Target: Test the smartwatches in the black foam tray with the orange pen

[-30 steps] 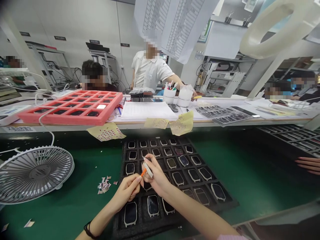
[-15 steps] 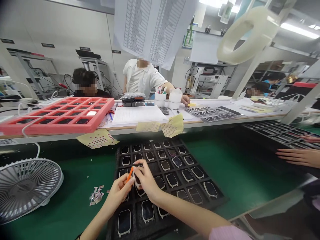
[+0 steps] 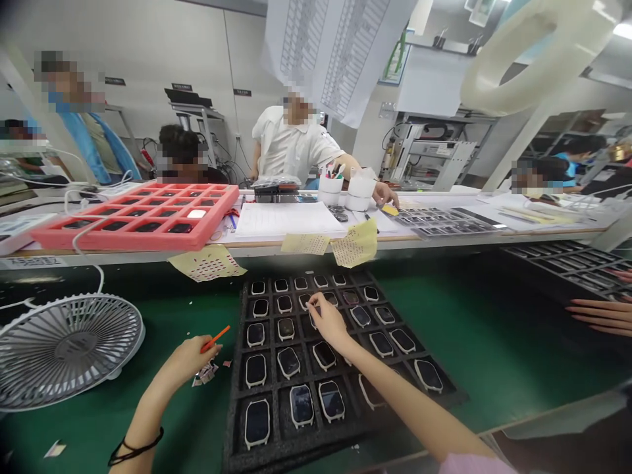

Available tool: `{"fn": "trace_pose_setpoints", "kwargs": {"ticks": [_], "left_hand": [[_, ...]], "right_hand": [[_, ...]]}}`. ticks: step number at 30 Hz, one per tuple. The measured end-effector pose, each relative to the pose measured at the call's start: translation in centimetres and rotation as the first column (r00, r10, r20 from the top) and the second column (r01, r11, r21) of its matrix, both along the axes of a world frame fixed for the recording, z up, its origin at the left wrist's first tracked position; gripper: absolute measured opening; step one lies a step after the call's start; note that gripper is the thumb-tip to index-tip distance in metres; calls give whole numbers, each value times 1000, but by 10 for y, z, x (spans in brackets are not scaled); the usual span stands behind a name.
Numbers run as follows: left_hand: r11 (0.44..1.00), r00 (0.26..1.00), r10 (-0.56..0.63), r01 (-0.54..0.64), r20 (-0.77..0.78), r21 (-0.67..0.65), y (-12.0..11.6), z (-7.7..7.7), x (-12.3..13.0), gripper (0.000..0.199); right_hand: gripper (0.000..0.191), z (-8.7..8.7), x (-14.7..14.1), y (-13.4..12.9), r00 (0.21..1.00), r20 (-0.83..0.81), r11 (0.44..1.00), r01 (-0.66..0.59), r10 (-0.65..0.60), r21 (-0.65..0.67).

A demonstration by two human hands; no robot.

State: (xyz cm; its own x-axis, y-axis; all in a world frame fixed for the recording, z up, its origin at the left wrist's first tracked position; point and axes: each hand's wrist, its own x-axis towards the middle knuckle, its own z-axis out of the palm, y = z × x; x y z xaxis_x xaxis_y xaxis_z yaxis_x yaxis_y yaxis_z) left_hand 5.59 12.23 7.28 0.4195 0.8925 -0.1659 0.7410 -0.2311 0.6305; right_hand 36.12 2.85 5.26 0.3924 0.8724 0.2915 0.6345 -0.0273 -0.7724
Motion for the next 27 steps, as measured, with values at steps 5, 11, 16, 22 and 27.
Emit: {"fn": "trace_pose_setpoints", "kwargs": {"ticks": [5,11,16,22,27], "left_hand": [[996,993,90,-89,-76,15,0,-12,-1,31],[987,996,85,-87,25,135,-6,6,10,35],[999,921,-23,34,389,-22,-22,8,29,43],[931,769,-78,284,634,-231,-43,6,50,50],[851,718,-67,403,692,-336,-59,5,61,47]], "right_hand": [[8,-3,-6,-2,992,115,998,-54,58,-38],[17,8,-30,1,978,145,989,-144,148,-35],[28,7,-49,13,978,-40,978,-205,203,-45],[31,10,-63,15,830,-476,946,-322,292,19],[34,22,-82,9,542,-784,936,-325,302,136]]}}
